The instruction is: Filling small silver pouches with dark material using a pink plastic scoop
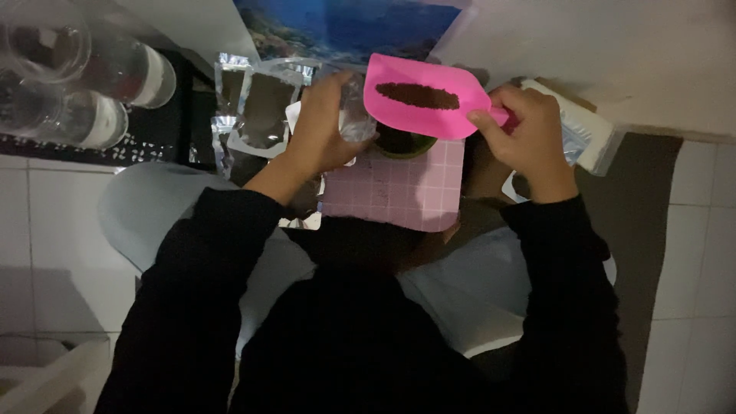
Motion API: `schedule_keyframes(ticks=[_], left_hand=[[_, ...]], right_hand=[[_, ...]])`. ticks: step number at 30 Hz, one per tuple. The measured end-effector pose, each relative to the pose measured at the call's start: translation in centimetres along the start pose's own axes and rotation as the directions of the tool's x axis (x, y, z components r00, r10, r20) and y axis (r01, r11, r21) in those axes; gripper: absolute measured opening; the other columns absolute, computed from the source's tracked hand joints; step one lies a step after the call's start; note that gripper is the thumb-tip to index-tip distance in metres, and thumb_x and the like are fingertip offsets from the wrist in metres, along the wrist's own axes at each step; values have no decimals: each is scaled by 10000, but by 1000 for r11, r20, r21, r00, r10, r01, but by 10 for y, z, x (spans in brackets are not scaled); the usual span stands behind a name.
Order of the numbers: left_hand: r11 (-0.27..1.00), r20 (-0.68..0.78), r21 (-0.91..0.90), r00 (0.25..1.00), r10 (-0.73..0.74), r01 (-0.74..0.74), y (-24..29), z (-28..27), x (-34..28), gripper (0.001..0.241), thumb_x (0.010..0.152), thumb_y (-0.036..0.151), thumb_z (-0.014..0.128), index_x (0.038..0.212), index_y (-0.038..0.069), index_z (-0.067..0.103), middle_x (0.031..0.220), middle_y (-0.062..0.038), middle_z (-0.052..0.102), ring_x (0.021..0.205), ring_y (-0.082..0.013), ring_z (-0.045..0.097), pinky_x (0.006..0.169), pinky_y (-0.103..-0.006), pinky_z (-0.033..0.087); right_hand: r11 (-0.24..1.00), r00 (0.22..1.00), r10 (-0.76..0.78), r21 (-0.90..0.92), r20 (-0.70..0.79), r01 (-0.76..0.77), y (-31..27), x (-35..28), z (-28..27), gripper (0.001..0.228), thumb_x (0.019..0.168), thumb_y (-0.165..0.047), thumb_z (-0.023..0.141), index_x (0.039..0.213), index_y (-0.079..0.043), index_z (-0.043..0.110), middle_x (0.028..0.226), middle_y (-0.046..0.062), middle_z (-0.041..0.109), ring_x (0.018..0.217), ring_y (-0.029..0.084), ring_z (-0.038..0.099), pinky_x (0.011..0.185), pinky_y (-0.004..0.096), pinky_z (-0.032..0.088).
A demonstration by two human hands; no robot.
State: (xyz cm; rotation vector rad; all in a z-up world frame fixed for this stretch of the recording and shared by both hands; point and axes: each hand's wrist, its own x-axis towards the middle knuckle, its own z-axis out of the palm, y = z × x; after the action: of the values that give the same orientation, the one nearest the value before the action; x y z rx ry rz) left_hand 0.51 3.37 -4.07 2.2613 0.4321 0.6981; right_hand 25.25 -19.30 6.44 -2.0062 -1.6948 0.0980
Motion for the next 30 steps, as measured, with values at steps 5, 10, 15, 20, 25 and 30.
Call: schedule_keyframes(ticks=[5, 10, 15, 20, 25, 30], left_hand=[[991, 66, -19, 989, -129, 130, 23, -16, 6, 862, 759, 391, 943, 1436, 73, 514, 1359, -169, 615, 1273, -420, 558, 1041, -539, 367], [985, 5, 54, 987, -163, 162, 10, -4, -2, 984, 794, 496, 931, 1483, 42, 396, 1384, -178, 535, 1297, -408, 512, 1078, -503, 315], [987, 52, 69, 987, -151, 147, 25, -16, 6, 913, 774, 421, 968, 1460, 76, 474, 1316, -198, 569, 1266, -453, 530, 999, -600, 382], [978, 74, 92, 978, -196, 189, 26, -16, 7, 902, 756, 380, 981, 1444, 64, 491, 1323, -206, 593, 1254, -444, 548, 992, -609, 388], [984, 51, 133, 991, -123, 115, 15, -8, 3, 920, 776, 430, 950, 1460, 93, 435, 1339, -164, 549, 1285, -402, 526, 1025, -604, 360], [986, 56, 140, 994, -99, 90, 40, -25, 16, 711, 755, 381, 948, 1316, 116, 601, 1183, -113, 662, 1136, -383, 610, 884, -580, 435]], right_hand=[[982, 993, -110, -161, -48, 101, -33, 10, -8, 366, 1100, -345, 744, 864, -70, 691, 728, 41, 602, 653, 243, 553, 687, 398, 397], [958, 992, -123, -266, -34, 110, -54, 18, -16, 382, 1116, -330, 725, 830, -105, 610, 693, 13, 526, 613, 235, 490, 780, 414, 423], [939, 986, -168, -307, -10, 157, -63, 21, -21, 413, 1153, -360, 683, 844, -92, 617, 704, 33, 545, 620, 233, 505, 758, 410, 436], [916, 987, -162, -371, 1, 151, -61, 20, -22, 411, 1136, -387, 727, 861, -94, 640, 718, 40, 569, 630, 253, 533, 770, 411, 459], [896, 988, -156, -419, 7, 145, -58, 19, -22, 351, 1074, -412, 791, 906, -130, 666, 820, 98, 659, 739, 362, 613, 746, 454, 429], [926, 992, -124, -359, 14, 120, -64, 18, -24, 431, 1136, -409, 741, 849, -115, 610, 689, 40, 516, 614, 246, 495, 746, 403, 433]])
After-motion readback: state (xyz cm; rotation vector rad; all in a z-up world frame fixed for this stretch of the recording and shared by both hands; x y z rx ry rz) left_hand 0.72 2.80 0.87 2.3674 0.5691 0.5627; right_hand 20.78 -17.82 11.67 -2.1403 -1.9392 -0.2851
